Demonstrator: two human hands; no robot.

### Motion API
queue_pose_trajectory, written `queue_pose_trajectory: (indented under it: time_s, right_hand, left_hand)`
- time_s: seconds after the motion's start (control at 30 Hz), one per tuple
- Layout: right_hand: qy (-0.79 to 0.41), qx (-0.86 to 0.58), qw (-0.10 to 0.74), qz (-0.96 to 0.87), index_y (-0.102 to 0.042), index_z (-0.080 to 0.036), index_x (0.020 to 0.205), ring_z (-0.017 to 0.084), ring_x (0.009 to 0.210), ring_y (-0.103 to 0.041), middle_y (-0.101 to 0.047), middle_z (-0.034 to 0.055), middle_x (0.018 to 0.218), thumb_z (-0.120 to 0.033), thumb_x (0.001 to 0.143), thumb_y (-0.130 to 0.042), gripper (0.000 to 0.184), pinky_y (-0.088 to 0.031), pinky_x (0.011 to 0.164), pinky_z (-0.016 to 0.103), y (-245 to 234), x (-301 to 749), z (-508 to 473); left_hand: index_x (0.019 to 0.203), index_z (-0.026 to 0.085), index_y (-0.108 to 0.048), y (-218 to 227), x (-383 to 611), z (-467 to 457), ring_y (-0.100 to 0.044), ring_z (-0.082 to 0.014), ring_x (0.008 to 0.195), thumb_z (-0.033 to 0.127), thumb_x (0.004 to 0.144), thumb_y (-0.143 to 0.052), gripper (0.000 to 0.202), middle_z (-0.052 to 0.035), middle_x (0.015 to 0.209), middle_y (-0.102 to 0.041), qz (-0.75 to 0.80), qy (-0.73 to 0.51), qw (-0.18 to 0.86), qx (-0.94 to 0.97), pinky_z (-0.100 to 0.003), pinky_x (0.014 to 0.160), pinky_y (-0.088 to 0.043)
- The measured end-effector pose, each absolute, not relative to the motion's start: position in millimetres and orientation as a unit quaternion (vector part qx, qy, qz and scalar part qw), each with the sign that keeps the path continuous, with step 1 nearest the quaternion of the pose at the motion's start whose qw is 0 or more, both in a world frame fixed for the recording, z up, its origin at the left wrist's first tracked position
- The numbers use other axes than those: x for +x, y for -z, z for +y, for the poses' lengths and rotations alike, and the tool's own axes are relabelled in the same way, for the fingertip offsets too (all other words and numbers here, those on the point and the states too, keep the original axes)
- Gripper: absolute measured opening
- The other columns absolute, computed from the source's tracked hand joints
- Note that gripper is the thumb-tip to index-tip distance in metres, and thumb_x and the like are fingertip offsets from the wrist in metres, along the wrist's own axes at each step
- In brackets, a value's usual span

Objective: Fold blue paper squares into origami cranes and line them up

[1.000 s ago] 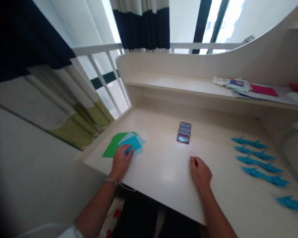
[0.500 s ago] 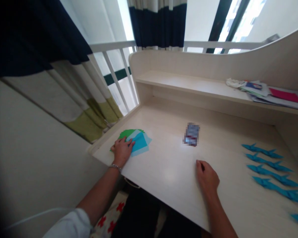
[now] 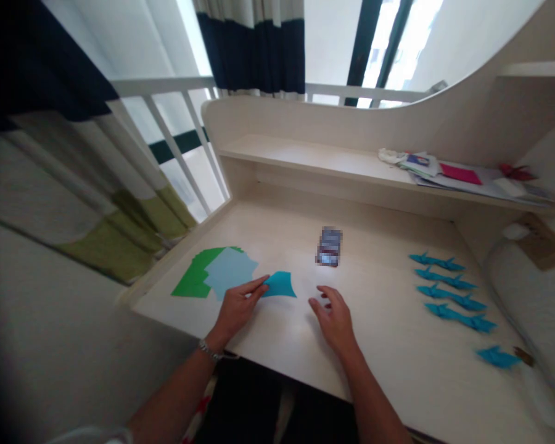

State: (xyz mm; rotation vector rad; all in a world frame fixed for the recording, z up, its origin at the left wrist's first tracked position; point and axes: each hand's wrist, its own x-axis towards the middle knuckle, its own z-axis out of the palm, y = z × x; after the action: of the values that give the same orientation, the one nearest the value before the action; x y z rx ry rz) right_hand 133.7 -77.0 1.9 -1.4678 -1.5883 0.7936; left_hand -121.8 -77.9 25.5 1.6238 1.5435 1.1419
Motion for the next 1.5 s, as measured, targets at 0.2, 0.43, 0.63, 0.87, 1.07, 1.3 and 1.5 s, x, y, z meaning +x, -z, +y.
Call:
queue_pose_trajectory:
  time_s: [0.2,0.43,0.63,0.87,1.07,1.3,1.5]
  right_hand:
    - [-0.442,-0.573,0.46,-0.513,-0.064,-0.015,0.075,0.017,0.058,-0.057,-0.064,0.0033,0.064,-0.055,0.073,-0.059,0.04,-0.045,0.053,0.028,6.8,123.3,-75.2]
    - [-0.399,-0.623,0.455,-0.495,-0.065,-0.016,0.087,0.016,0.051,-0.055,-0.063,0.0012,0.06,-0.046,0.071,-0.063,0.034,-0.041,0.046,0.025,11.8,153.6,-68.1]
    - [-0.286,-0.671,0.392,-0.561,-0.066,-0.02,0.082,0.019,0.071,-0.064,-0.071,0.0035,0.077,-0.039,0.078,-0.054,0.023,-0.047,0.064,0.029,4.3,167.9,-43.7]
    - [-0.157,-0.708,0.29,-0.625,-0.065,-0.024,0.099,0.02,0.082,-0.062,-0.069,0.0035,0.087,-0.03,0.082,-0.054,0.021,-0.046,0.075,0.032,7.6,172.3,-32.0]
    - [-0.098,-0.623,0.234,-0.74,-0.065,-0.027,0.107,0.025,0.101,-0.052,-0.063,0.007,0.109,-0.027,0.085,-0.055,0.025,-0.045,0.085,0.037,-5.5,170.8,-62.0]
    - [-0.113,-0.566,0.195,-0.793,-0.064,-0.026,0.114,0.029,0.109,-0.048,-0.06,0.0075,0.122,-0.037,0.084,-0.058,0.033,-0.042,0.09,0.043,-3.0,163.7,-90.7]
    - [-0.117,-0.566,0.204,-0.79,-0.068,-0.026,0.108,0.027,0.103,-0.05,-0.063,0.0071,0.114,-0.038,0.085,-0.057,0.028,-0.043,0.087,0.041,3.3,165.0,-89.0]
  left_hand:
    - [0.104,0.02,-0.07,-9.8,-65.2,-78.1,-0.066,-0.0219,0.094,0.036,0.078,-0.063,0.031,-0.0054,0.104,-0.071,0.546,-0.444,0.417,0.575,-0.035,0.086,-0.053]
    - [0.118,0.016,-0.059,-0.8,-45.0,-55.4,-0.068,-0.0181,0.076,0.024,0.071,-0.068,0.049,-0.005,0.082,-0.072,0.533,-0.449,0.476,0.536,-0.028,0.067,-0.056]
    - [0.113,0.02,-0.062,6.9,-33.4,-30.0,-0.067,-0.0171,0.074,0.02,0.07,-0.067,0.043,-0.003,0.079,-0.071,0.552,-0.392,0.421,0.603,-0.028,0.069,-0.054]
    - [0.116,0.023,-0.06,10.8,-26.0,-20.8,-0.065,-0.0168,0.074,0.022,0.075,-0.061,0.041,-0.0011,0.08,-0.07,0.566,-0.326,0.324,0.684,-0.028,0.07,-0.049]
    - [0.108,0.022,-0.062,11.2,-22.5,-26.0,-0.063,-0.0176,0.076,0.024,0.08,-0.056,0.029,-0.0027,0.086,-0.068,0.569,-0.317,0.259,0.713,-0.028,0.07,-0.047]
    - [0.092,0.022,-0.069,12.5,-28.4,-27.8,-0.061,-0.0194,0.085,0.025,0.083,-0.053,0.019,-0.0059,0.094,-0.067,0.52,-0.319,0.239,0.755,-0.032,0.079,-0.047]
    - [0.108,0.025,-0.068,9.3,-37.8,-38.2,-0.052,-0.0273,0.107,0.039,0.072,-0.069,0.039,-0.0089,0.123,-0.06,0.411,-0.244,0.231,0.848,-0.042,0.094,-0.039]
